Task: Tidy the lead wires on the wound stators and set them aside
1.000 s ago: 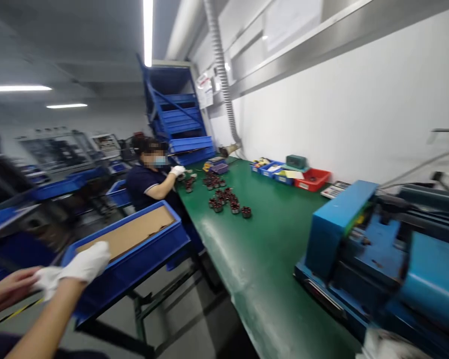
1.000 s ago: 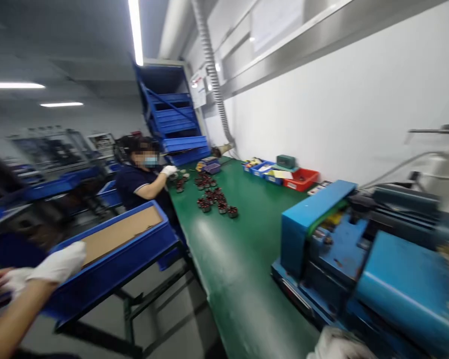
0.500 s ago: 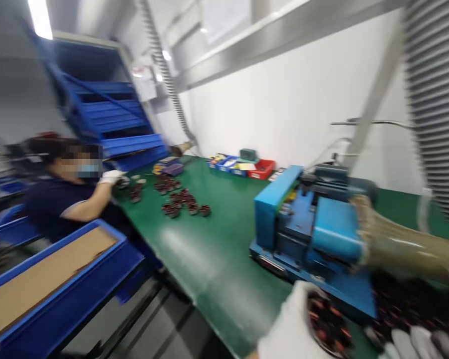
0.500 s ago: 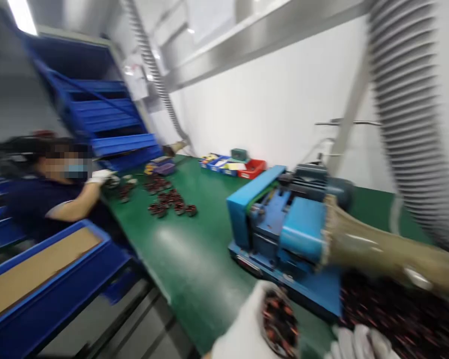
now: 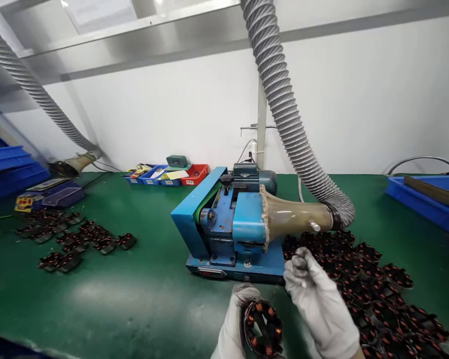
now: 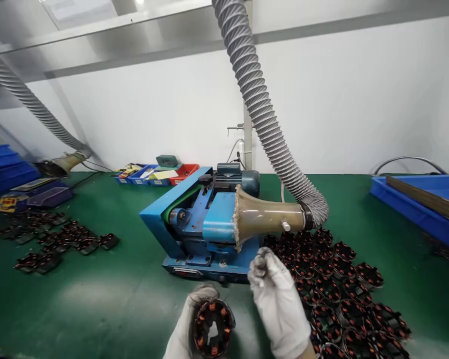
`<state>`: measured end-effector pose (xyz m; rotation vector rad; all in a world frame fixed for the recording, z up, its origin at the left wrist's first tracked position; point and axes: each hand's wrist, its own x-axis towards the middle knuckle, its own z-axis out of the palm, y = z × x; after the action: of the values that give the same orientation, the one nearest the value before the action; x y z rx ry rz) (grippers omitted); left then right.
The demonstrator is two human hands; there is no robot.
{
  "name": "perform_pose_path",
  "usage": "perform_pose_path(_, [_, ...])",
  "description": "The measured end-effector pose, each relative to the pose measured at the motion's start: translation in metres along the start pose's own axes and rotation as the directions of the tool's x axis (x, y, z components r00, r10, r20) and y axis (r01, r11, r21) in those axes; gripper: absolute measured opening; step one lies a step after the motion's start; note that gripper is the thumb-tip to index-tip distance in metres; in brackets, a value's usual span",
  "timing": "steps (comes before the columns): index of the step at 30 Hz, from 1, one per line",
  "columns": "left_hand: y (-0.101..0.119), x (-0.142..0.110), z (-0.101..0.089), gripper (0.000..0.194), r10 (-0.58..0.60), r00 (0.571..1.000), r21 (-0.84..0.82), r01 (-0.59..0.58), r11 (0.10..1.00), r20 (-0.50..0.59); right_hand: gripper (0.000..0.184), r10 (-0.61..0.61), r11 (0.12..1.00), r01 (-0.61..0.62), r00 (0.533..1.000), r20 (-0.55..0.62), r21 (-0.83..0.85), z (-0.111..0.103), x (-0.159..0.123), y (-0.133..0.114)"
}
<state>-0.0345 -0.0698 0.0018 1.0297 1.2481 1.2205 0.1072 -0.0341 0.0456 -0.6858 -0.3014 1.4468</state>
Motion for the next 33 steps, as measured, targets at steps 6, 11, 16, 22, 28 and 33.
perform_pose_path(6, [0.019,0.003,-0.001,0.066,0.355,0.91,0.047,-0.373,0.927,0.213,0.018,0.054,0.871,0.046,0.981,0.187,-0.49,0.008,-0.009,0.007])
perform_pose_path(11, [0.014,0.003,-0.002,0.064,0.461,0.867,0.119,-0.486,0.866,0.189,0.016,-0.049,0.955,0.066,0.997,0.066,-0.291,0.01,0.004,0.007])
perform_pose_path(16, [0.005,0.012,0.003,0.062,0.406,0.914,0.146,-0.405,0.903,0.022,0.02,-0.165,0.907,0.147,0.986,-0.01,-0.393,-0.004,0.008,0.015])
perform_pose_path(22, [-0.002,0.04,0.025,0.035,0.054,0.98,-0.012,-0.057,0.998,-0.191,0.041,-0.212,0.54,0.265,0.961,0.176,-0.799,0.001,0.01,0.056])
perform_pose_path(28, [-0.007,0.064,0.03,0.03,0.055,0.977,-0.033,-0.063,0.997,-0.207,0.029,-0.214,0.432,0.288,0.953,0.213,-0.855,0.009,0.03,0.053])
perform_pose_path(33, [-0.006,0.071,0.032,0.028,0.091,0.985,-0.077,-0.103,0.992,-0.145,0.03,-0.227,0.426,0.283,0.953,0.201,-0.859,0.006,0.036,0.053])
